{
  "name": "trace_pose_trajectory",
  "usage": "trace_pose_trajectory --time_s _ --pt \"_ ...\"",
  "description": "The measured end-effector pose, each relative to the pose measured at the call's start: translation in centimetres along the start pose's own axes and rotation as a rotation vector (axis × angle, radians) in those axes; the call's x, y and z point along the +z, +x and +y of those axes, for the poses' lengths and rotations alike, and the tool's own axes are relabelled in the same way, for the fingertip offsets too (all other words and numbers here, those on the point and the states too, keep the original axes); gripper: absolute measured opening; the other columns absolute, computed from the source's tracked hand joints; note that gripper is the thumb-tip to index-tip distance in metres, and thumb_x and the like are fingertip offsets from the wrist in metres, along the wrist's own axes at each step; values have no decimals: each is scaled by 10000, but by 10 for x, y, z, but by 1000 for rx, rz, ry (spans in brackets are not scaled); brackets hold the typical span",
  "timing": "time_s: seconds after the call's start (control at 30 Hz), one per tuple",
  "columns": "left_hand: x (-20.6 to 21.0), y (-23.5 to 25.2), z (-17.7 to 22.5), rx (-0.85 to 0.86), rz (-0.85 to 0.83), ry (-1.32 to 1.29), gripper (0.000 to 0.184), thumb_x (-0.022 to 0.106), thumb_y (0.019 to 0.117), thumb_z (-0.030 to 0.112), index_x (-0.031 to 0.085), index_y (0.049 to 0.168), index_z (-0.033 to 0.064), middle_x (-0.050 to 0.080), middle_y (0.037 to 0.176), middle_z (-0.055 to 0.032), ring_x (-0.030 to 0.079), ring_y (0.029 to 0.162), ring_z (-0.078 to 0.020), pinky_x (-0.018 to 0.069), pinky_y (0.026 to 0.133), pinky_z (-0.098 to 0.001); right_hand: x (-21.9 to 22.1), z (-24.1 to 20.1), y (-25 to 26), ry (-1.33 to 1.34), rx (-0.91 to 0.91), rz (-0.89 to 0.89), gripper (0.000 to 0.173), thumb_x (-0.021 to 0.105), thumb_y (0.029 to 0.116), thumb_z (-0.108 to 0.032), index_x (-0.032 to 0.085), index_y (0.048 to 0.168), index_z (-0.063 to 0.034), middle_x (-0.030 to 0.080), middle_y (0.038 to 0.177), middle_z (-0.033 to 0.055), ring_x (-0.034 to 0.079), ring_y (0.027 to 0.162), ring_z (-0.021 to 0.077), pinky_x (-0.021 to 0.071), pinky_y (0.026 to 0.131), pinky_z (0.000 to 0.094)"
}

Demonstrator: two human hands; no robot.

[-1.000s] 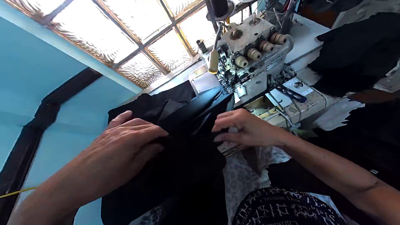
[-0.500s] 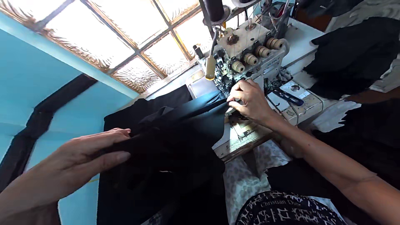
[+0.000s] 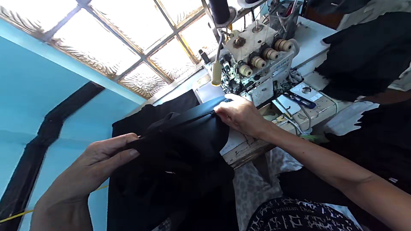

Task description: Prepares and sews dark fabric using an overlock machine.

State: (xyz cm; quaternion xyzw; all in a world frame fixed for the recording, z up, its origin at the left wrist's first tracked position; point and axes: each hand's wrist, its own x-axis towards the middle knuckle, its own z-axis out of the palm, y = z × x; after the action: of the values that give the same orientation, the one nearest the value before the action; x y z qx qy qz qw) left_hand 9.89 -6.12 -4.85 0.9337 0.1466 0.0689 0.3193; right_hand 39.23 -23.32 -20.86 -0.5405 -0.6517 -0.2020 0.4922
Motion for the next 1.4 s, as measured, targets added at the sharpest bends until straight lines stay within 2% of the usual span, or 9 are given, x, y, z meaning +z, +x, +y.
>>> trace_pose_trajectory --time_s 0.27,0.43,0.67,0.83,0.93,1.03,1.17,1.23,1.4 --pt "2 -3 -7 21 -12 -21 191 630 969 440 745 997 290 696 939 152 654 873 39 544 770 -137 5 -1 -5 -7 24 20 163 601 990 -51 761 991 -23 761 827 93 754 800 227 547 984 431" --pt "2 -4 -9 6 5 -28 192 631 968 425 754 1032 292 712 983 159 664 910 40 554 800 -143 5 -6 -14 -83 -34 125 144 606 973 -68 743 931 -60 762 1104 112 714 1086 274 514 1021 449" --pt "6 -5 11 159 -56 -44 202 594 1013 394 751 1024 266 719 1046 151 648 1077 -21 511 995 -251 -6 -21 -15 114 271 -6 92 649 899 -73 719 953 -48 724 893 83 693 889 251 507 889 465" --pt "7 -1 25 273 -145 -28 193 583 1032 334 748 1031 233 709 1008 132 643 1083 -44 480 1070 -329 -16 -21 1 193 404 -91 241 635 970 -55 699 1200 -26 723 999 111 678 939 270 522 882 459" --pt "2 0 17 232 -56 20 199 600 1011 333 762 1000 218 715 1009 128 652 1079 -59 495 1070 -346 -16 -16 1 144 343 -116 181 635 972 -71 781 1078 -64 689 934 110 637 909 281 505 823 429" --pt "5 6 23 141 73 82 221 581 968 250 742 923 105 718 1004 116 634 1109 -21 462 1095 -291 -24 -12 0 107 279 -133 152 627 985 -115 772 989 -70 645 928 113 613 919 303 491 808 454" --pt "14 23 41 20 152 204 229 503 896 9 675 944 -134 693 1004 -75 610 1112 -92 424 1095 -315 -46 -1 -8 144 154 -237 174 574 1019 -110 734 1011 -41 698 1098 135 650 1107 306 520 983 431" --pt "19 36 53 24 117 221 196 500 884 -67 671 920 -156 696 970 -133 625 1099 -165 392 1141 -385 -57 4 -17 140 92 -335 147 567 1005 -79 703 979 -28 700 892 104 692 909 260 537 913 415" --pt "37 66 43 326 63 285 183 634 947 324 754 914 189 671 885 154 621 971 24 425 1090 -325 -76 -3 -37 154 80 -467 128 592 973 -38 710 1021 -22 719 848 78 714 855 209 508 1013 435"
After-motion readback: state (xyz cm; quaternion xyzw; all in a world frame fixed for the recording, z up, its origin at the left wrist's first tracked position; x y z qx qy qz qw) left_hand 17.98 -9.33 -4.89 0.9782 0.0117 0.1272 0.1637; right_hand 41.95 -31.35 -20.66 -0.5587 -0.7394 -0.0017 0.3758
